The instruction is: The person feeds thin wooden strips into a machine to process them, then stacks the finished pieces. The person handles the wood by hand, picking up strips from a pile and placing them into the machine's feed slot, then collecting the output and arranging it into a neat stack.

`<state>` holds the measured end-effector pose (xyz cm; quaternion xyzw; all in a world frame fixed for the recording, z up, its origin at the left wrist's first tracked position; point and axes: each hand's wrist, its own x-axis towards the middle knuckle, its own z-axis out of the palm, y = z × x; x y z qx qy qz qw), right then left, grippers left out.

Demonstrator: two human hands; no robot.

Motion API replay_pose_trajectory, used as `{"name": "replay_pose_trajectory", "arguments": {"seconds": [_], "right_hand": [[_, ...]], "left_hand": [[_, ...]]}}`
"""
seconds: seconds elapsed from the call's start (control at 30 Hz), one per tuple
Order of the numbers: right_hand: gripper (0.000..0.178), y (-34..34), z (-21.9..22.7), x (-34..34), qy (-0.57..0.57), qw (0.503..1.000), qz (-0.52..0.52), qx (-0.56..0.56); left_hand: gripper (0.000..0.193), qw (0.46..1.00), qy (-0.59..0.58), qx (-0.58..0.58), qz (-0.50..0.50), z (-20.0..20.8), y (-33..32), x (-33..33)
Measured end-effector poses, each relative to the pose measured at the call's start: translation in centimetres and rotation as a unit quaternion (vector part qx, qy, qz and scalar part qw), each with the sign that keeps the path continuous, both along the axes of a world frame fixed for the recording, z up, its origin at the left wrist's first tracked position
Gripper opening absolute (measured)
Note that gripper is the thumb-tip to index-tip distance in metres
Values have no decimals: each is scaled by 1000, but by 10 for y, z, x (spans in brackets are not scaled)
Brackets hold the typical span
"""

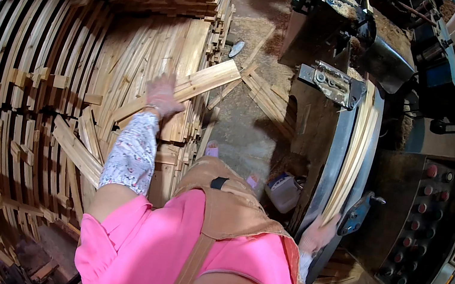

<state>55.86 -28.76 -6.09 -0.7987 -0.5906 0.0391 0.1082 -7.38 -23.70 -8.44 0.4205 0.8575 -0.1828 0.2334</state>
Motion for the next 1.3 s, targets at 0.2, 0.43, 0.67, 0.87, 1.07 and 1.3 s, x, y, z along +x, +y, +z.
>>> {"name": "replay_pose_trajectory", "arguments": {"seconds": [0.2,0.43,0.67,0.87,1.07,1.3], "right_hand": [[59,-41,3,-3,7,998,-63,27],[60,158,-12,-45,18,989,-8,148],[62,262,-47,-45,-23,974,65,217],[62,153,-37,-38,-3,991,67,114],[57,-40,-23,40,-81,994,68,22],[58,14,-28,24,-70,992,62,87]], "left_hand": [[79,979,-16,195,-65,-35,-40,-37],[38,976,31,200,-86,-39,-50,-39],[36,984,43,172,-27,-55,-35,-28],[43,982,38,185,17,-67,-37,-30],[49,973,56,225,-1,-81,-42,-27],[54,982,34,185,23,-67,-36,-30]]}}
